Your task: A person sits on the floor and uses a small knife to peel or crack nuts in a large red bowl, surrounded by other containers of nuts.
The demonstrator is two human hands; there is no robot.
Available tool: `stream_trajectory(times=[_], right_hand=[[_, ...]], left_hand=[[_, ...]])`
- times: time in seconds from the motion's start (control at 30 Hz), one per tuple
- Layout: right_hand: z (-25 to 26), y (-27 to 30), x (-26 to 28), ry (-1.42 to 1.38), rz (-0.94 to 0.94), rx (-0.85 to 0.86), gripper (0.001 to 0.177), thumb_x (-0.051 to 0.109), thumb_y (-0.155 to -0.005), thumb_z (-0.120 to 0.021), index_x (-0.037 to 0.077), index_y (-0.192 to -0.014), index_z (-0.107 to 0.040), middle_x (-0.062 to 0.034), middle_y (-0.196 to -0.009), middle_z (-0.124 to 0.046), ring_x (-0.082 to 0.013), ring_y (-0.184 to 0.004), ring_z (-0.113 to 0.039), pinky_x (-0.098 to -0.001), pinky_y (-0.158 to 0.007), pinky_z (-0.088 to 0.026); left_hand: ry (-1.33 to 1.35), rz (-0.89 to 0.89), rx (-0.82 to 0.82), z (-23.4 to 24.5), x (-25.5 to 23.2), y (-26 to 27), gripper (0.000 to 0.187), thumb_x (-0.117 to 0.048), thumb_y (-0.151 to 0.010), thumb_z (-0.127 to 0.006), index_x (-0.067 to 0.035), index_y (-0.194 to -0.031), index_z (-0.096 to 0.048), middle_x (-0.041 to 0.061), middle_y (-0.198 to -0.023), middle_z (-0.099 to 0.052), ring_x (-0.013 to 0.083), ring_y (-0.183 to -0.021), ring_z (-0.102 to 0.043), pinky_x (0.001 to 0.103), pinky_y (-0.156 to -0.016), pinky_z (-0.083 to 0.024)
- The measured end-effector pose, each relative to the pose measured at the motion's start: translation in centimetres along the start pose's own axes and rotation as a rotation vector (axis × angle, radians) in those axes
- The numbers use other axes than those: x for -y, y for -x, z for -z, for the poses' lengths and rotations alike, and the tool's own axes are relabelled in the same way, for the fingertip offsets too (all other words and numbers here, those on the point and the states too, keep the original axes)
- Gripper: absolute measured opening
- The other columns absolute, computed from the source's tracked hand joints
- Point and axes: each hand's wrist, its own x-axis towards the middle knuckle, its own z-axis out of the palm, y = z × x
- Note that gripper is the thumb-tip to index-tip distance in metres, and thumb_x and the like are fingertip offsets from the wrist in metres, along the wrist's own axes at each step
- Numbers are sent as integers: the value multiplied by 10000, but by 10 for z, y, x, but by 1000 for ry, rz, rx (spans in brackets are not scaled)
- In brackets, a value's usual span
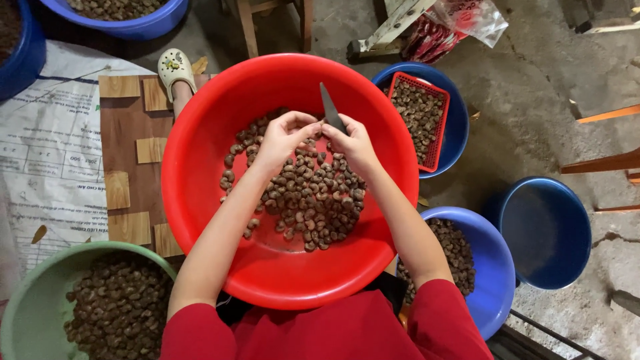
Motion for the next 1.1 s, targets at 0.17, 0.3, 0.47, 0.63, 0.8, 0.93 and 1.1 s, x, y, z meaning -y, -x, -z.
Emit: stream_trajectory(times=[0.17, 0.3, 0.47, 0.63, 0.8, 0.93, 1.1], right_hand=[[4, -1, -4, -106, 17, -43, 107, 58, -951, -724, -17, -1024, -704, 14, -555, -439, -8, -438, -366, -167, -421, -295], [7, 0, -13, -16, 61, -33, 63, 62, -949, -737, 17, -990, -719, 26, -553, -467, -7, -455, -404, -155, -434, -314], [16, 1, -27, 1198, 590, -90, 242, 366, -1077, -568, 186, -922, -615, -41, -569, -631, -329, -587, -674, -404, -575, -526], [40, -7, -36, 1431, 678, -147, 179, 374, -1055, -579, 231, -950, -593, -4, -589, -616, -275, -580, -673, -377, -575, -525], [43, -10, -24, 1538, 813, -149, 104, 278, -1005, -649, 237, -930, -590, 11, -583, -586, -268, -515, -616, -369, -565, -530], [36, -6, -33, 1416, 802, -162, 118, 292, -1008, -639, 218, -924, -602, -10, -589, -620, -290, -559, -654, -413, -569, -527], [29, -1, -17, 1408, 704, -106, 151, 325, -1058, -549, 226, -945, -566, -47, -596, -607, -321, -571, -649, -424, -590, -536]], left_hand=[[-107, 27, 183, -4, -3, 7, 249, -164, -1027, -687, -1, -1214, -689, 130, -1042, -747, 204, -910, -739, 392, -704, -677], [-280, -84, 225, 0, -14, 9, 233, -209, -1062, -638, -27, -1190, -708, 135, -942, -763, 199, -828, -747, 364, -630, -658], [-391, -360, 104, 3, -30, 12, 200, -213, -1079, -611, -58, -1124, -730, 97, -792, -750, 160, -582, -735, 275, -487, -609], [-499, -453, 118, 13, -40, 15, 231, -188, -1075, -632, -7, -1191, -714, 166, -927, -742, 229, -757, -754, 304, -548, -615], [-760, -563, 187, 10, -74, 34, 284, -162, -1082, -597, 71, -1221, -680, 255, -1025, -732, 376, -829, -753, 420, -623, -633], [-701, -562, 151, 8, -69, 31, 275, -189, -1102, -557, 29, -1198, -694, 149, -933, -733, 277, -759, -737, 361, -604, -614], [-556, -498, 209, 8, -61, 36, 224, -148, -1090, -559, 17, -1118, -709, 111, -801, -725, 198, -666, -720, 311, -565, -590]])
